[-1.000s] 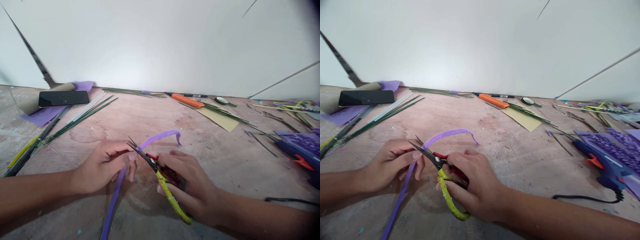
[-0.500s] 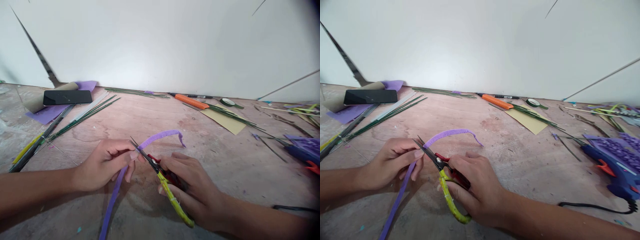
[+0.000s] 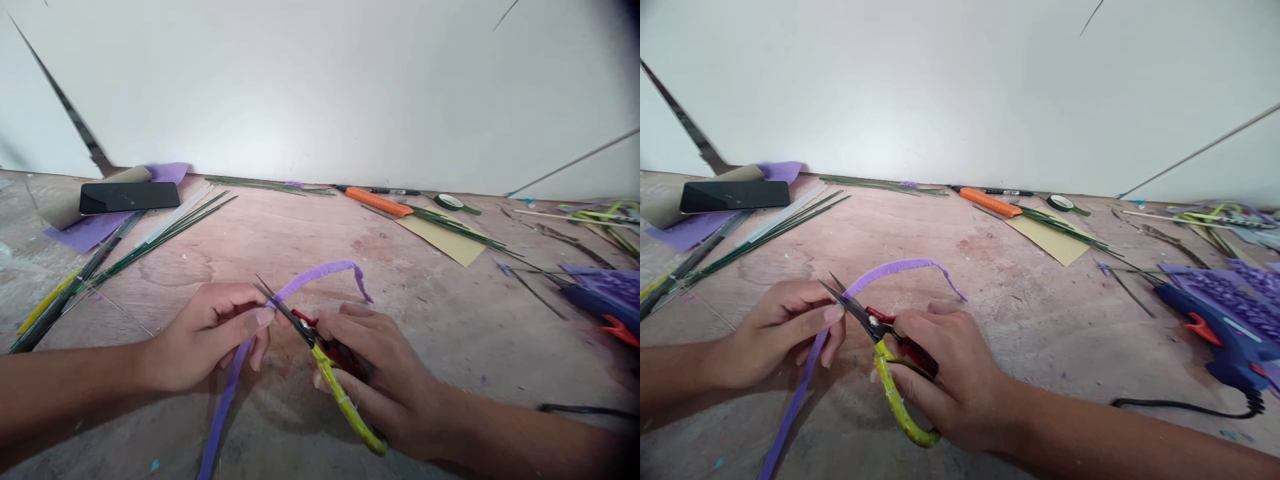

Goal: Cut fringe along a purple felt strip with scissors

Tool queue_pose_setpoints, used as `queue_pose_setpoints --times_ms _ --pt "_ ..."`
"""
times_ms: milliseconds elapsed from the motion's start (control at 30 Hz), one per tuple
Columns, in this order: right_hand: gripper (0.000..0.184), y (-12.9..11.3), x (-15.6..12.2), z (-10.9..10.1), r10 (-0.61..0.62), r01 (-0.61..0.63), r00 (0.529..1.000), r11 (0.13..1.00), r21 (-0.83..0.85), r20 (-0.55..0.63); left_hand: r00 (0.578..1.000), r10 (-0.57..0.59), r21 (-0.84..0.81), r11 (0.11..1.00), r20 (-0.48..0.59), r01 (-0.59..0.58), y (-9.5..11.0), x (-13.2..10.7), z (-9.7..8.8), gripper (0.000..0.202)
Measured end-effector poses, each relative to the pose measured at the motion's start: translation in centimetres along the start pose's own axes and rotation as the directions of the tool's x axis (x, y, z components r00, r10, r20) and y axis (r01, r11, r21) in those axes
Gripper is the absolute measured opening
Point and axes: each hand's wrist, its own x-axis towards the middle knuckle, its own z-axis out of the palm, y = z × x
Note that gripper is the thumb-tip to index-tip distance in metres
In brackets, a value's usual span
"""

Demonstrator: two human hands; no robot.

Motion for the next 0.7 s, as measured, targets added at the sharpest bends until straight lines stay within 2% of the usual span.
queue_pose_setpoints --times_ms 267,700 --pt "0.022 -0.19 0.17 -0.02 0.020 -0.020 1.000 0.999 -0.049 0.007 0.997 0.065 -0.005 0.998 -0.047 -0.065 -0.16 -0.16 -0.07 0.038" --pt "0.021 0.10 -0.10 0.14 -0.007 0.007 1.000 0.999 -0.037 0.012 1.000 0.021 0.001 1.000 -0.002 -0.021 0.03 -0.03 -0.03 0.041"
